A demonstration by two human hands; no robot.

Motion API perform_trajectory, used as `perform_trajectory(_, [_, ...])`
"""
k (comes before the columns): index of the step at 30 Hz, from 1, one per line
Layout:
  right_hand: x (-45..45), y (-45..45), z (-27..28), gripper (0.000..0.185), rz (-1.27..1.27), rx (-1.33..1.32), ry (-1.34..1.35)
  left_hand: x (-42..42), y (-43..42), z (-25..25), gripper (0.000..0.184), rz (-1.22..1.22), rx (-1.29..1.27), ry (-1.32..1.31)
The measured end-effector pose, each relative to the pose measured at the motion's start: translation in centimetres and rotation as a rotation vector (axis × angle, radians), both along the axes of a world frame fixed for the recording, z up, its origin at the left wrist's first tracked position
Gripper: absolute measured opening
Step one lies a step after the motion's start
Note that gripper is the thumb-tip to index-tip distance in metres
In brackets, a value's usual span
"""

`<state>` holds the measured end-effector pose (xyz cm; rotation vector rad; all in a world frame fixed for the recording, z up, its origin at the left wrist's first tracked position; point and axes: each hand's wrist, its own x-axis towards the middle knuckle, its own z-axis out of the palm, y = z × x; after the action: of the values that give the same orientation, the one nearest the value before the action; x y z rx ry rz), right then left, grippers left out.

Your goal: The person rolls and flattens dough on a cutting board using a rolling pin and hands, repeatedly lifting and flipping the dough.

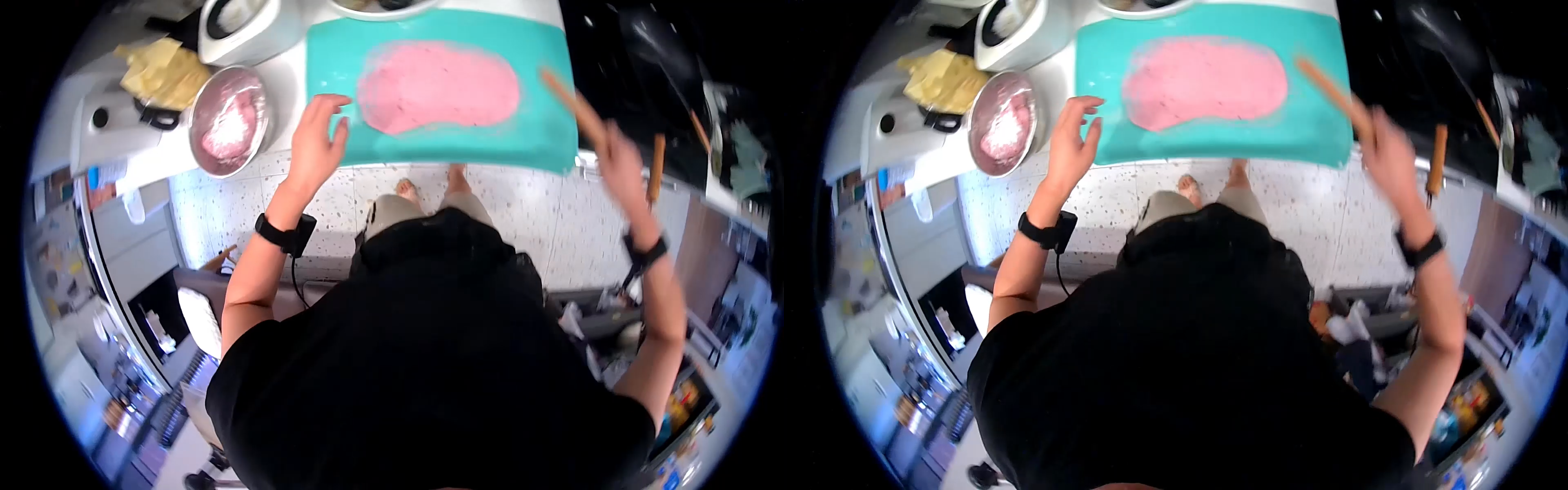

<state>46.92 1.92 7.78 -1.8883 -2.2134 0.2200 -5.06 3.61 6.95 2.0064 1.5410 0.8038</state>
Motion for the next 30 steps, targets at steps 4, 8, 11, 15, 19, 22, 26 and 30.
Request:
perform_trajectory(4, [-10.5, 10.5, 12.7, 0.022, 0.076, 0.187, 0.297, 12.4, -3.2, 5.2, 0.02, -0.948, -0.468, -0.515])
perform_trajectory(8, [-16.2, 15.4, 13.1, 0.027, 0.26, 0.164, 0.404, 25.1, -8.2, 4.4, 0.027, -1.711, -0.73, -0.785])
perform_trajectory(11, [-19.6, 15.3, 13.3, 0.032, 0.186, 0.021, 0.272, 31.0, -11.5, 0.0, 0.038, -1.591, -0.748, -0.768])
perform_trajectory(15, [-20.8, 15.0, 11.6, 0.037, 0.268, -0.123, 0.306, 36.2, -16.3, -7.2, 0.05, -1.742, -0.909, -0.662])
perform_trajectory(19, [-21.2, 16.5, 4.6, 0.026, 0.187, -0.051, 0.265, 37.7, -15.7, -8.3, 0.06, -1.843, -0.851, -0.003])
perform_trajectory(22, [-21.6, 13.7, 0.6, 0.03, 0.212, -0.065, 0.313, 33.2, -11.9, -5.8, 0.05, -1.589, -0.672, 0.022])
perform_trajectory(26, [-20.3, 9.7, -9.3, 0.035, 0.373, 0.051, 0.037, 19.5, -3.2, -4.2, 0.024, -0.945, -0.834, -0.534])
perform_trajectory(30, [-21.4, 8.7, -10.7, 0.047, 0.442, -0.173, -0.057, 9.0, 1.2, -5.6, 0.027, -0.035, -0.333, -0.108])
